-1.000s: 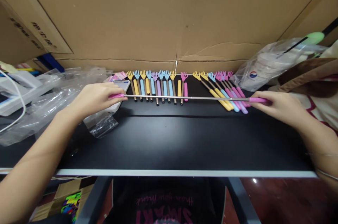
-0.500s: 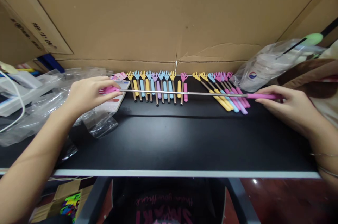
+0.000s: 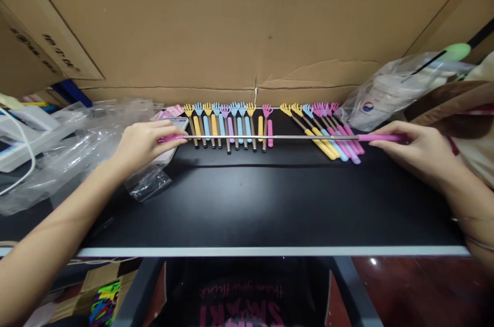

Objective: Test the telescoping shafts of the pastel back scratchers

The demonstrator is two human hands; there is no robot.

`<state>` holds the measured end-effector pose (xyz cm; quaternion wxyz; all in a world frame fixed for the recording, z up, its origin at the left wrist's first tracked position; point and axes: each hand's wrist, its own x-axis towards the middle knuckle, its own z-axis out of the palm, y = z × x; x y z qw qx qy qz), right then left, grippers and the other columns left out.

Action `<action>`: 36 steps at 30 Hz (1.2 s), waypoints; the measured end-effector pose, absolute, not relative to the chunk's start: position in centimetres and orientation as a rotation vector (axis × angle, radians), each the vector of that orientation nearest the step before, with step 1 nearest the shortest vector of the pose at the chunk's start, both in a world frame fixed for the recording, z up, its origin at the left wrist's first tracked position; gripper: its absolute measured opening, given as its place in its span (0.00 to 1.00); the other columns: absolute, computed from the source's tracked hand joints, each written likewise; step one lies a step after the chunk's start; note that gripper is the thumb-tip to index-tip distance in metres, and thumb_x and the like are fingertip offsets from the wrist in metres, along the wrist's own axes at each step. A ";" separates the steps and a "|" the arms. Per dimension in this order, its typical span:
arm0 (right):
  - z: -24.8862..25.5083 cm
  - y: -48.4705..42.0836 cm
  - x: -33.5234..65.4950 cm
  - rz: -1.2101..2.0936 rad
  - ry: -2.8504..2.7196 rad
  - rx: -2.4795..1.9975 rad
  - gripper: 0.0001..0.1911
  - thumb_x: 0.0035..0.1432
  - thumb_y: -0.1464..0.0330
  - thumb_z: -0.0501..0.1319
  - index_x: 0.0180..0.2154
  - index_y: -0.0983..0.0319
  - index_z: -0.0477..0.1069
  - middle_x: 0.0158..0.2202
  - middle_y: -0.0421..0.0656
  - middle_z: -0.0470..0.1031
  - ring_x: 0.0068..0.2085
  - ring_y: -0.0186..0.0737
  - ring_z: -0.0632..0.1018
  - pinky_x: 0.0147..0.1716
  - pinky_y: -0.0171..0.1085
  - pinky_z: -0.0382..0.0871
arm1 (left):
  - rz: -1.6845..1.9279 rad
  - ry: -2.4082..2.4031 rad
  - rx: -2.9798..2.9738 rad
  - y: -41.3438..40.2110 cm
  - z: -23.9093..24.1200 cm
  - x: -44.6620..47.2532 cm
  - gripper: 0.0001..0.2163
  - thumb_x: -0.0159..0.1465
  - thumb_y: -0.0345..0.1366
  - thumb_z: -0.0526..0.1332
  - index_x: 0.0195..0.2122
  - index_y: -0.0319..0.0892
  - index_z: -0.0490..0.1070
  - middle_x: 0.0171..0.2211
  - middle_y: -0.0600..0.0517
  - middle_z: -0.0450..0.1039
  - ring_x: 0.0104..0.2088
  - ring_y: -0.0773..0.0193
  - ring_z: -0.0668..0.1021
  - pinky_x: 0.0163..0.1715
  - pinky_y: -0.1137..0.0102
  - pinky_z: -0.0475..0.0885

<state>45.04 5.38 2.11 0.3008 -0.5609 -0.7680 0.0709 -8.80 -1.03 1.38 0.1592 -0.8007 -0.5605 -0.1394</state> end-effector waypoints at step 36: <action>2.7 3.0 35.8 0.373 -2.273 -1.213 0.23 0.52 0.47 0.60 0.33 0.60 0.75 0.27 0.43 0.73 0.26 0.36 0.70 0.26 0.36 0.60 | -0.711 -1.374 -2.386 -1.4 1.7 -0.1 0.15 0.66 0.48 0.55 0.34 0.46 0.78 0.28 0.54 0.75 0.27 0.68 0.74 0.24 0.74 0.57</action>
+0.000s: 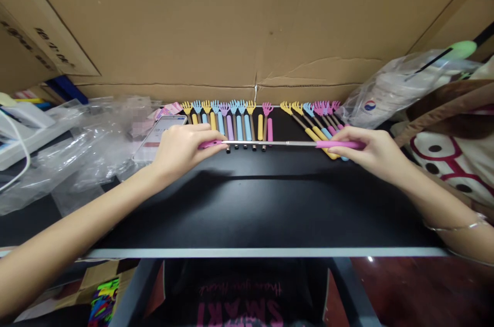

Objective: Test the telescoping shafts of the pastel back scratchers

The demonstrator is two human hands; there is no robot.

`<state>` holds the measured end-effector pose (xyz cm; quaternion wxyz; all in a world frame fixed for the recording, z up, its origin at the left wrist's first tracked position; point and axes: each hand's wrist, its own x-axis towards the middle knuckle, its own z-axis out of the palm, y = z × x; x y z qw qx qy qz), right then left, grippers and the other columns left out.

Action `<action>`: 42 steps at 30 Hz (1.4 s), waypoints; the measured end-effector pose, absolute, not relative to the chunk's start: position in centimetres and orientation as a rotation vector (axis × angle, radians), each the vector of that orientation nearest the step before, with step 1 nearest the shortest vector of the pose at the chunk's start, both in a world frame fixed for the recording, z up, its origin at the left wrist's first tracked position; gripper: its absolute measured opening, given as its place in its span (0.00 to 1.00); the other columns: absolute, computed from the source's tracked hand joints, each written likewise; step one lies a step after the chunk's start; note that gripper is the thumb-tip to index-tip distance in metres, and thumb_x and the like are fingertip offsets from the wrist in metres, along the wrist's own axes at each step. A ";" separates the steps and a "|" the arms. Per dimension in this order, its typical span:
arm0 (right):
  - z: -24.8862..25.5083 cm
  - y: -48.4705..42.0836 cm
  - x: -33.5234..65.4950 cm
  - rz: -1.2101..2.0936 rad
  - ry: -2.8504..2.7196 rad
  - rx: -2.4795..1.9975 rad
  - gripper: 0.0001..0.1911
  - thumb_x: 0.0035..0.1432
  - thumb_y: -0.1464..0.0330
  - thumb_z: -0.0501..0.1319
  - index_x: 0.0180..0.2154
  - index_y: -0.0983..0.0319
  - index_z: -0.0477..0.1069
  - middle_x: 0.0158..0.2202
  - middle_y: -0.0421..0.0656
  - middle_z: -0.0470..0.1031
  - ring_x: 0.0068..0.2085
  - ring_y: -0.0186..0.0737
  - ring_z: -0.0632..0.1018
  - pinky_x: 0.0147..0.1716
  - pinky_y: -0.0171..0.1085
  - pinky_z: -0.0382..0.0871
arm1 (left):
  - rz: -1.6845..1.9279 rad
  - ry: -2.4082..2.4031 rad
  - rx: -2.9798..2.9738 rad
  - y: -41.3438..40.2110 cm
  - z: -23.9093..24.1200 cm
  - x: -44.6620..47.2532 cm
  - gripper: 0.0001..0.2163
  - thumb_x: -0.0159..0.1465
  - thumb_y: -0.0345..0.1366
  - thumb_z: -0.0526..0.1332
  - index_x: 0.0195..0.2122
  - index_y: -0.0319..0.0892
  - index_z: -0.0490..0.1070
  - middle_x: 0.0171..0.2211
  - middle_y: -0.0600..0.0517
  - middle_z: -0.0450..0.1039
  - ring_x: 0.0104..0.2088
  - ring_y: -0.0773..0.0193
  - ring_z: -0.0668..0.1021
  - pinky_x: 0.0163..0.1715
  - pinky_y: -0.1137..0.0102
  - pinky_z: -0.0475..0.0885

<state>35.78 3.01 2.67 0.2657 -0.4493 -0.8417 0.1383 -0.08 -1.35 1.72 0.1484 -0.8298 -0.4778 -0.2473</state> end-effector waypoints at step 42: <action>2.9 2.7 30.4 -0.989 -2.513 -1.035 0.20 0.67 0.60 0.45 0.35 0.60 0.71 0.27 0.41 0.74 0.26 0.34 0.70 0.24 0.35 0.45 | -0.545 -1.295 -2.236 -1.5 2.1 1.3 0.16 0.68 0.47 0.50 0.34 0.48 0.75 0.26 0.54 0.73 0.31 0.63 0.73 0.23 0.69 0.54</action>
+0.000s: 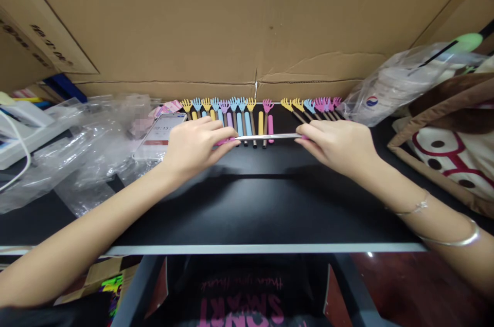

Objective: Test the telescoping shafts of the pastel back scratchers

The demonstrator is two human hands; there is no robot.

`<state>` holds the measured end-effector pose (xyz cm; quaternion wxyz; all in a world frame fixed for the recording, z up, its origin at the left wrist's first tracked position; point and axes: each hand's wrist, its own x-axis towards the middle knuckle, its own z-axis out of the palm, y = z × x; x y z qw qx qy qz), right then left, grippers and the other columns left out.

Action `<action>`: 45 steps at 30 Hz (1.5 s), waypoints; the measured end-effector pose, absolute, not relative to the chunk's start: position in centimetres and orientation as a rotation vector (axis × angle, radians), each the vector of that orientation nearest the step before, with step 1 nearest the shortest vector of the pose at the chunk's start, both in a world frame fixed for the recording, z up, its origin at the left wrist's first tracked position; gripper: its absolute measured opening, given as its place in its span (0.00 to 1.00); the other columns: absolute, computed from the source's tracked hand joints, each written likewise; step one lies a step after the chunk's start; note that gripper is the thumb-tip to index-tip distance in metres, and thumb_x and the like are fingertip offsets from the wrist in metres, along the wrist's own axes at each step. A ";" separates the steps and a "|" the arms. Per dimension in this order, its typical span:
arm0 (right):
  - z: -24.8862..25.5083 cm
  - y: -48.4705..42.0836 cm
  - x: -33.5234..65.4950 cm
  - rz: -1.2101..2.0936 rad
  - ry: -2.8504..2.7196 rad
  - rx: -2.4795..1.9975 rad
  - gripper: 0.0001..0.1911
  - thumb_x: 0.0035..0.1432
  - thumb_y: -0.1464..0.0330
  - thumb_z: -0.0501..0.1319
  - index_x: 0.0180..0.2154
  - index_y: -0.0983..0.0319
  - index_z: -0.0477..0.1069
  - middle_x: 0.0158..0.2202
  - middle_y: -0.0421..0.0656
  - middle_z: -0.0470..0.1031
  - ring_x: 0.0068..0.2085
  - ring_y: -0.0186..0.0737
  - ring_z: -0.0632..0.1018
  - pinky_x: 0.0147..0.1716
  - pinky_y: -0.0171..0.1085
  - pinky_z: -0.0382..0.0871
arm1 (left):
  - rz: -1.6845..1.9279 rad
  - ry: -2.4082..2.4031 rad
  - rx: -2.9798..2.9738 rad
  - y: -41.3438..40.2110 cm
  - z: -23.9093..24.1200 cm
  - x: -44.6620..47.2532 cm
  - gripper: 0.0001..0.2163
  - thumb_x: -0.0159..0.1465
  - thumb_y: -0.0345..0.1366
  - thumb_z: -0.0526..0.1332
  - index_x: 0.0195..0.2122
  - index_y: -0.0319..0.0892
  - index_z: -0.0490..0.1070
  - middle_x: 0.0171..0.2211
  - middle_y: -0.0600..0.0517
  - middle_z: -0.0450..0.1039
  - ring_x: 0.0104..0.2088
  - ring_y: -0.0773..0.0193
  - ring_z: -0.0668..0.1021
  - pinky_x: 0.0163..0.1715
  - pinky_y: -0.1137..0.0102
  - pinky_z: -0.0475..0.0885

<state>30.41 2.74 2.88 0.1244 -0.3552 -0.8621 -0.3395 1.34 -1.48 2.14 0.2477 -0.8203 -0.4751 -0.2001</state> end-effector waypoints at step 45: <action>2.3 4.6 33.7 -0.680 -2.677 -0.927 0.22 0.67 0.58 0.43 0.31 0.59 0.70 0.24 0.41 0.71 0.28 0.35 0.69 0.35 0.35 0.58 | -0.505 -1.324 -2.375 -1.6 2.7 1.3 0.15 0.67 0.46 0.51 0.35 0.48 0.76 0.32 0.53 0.78 0.31 0.65 0.77 0.21 0.72 0.54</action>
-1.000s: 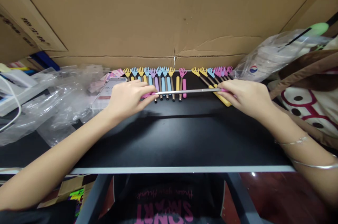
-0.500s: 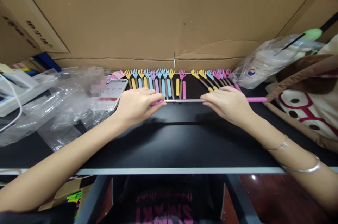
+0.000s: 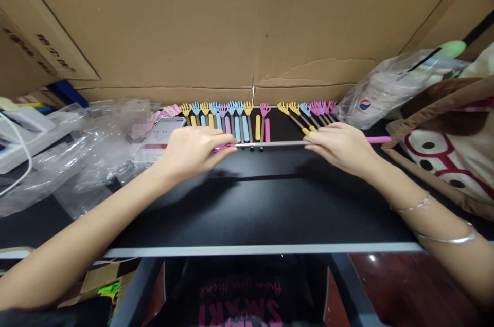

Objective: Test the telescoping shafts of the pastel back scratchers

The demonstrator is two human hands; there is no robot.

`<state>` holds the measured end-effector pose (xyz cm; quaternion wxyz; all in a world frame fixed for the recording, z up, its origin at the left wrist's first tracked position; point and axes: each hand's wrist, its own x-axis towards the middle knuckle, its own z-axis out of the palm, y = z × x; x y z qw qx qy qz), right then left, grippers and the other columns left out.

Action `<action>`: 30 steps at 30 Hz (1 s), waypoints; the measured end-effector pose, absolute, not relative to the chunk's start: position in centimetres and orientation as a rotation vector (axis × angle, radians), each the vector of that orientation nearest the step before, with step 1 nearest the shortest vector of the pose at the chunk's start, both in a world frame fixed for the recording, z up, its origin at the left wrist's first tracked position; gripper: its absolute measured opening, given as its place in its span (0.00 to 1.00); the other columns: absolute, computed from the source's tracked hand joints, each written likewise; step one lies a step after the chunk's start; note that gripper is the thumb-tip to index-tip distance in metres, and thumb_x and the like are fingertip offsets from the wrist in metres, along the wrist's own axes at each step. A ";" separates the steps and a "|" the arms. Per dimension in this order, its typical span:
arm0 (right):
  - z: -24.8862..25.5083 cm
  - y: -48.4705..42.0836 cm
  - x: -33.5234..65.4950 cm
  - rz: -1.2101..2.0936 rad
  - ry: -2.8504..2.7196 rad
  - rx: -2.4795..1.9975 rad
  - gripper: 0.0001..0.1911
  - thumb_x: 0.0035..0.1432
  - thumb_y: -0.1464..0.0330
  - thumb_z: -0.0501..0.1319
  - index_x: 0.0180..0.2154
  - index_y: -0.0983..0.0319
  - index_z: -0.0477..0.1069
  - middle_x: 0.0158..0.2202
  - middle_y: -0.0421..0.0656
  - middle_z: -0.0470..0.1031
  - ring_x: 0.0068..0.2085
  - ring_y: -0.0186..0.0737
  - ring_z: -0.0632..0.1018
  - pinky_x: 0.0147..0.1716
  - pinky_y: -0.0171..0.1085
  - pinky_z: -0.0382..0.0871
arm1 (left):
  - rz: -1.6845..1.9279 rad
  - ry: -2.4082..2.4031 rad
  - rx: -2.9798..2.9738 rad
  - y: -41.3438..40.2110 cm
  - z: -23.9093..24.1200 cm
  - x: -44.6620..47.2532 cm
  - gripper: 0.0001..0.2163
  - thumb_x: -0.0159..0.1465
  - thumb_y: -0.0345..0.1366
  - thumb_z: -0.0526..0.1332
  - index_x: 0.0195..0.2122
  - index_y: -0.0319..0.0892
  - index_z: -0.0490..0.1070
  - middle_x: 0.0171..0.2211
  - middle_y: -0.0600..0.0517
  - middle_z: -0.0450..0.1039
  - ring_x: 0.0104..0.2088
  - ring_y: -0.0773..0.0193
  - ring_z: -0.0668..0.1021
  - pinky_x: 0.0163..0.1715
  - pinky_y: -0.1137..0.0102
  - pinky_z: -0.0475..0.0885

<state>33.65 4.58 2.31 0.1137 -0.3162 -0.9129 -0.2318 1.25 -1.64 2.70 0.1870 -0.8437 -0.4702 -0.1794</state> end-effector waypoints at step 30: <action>3.7 6.5 45.4 -0.780 -2.484 -1.392 0.24 0.64 0.49 0.43 0.28 0.57 0.63 0.28 0.46 0.72 0.29 0.38 0.70 0.26 0.36 0.54 | -0.290 -1.547 -2.087 -2.7 4.0 -14.0 0.26 0.69 0.52 0.38 0.38 0.44 0.72 0.34 0.49 0.72 0.39 0.60 0.70 0.29 0.71 0.58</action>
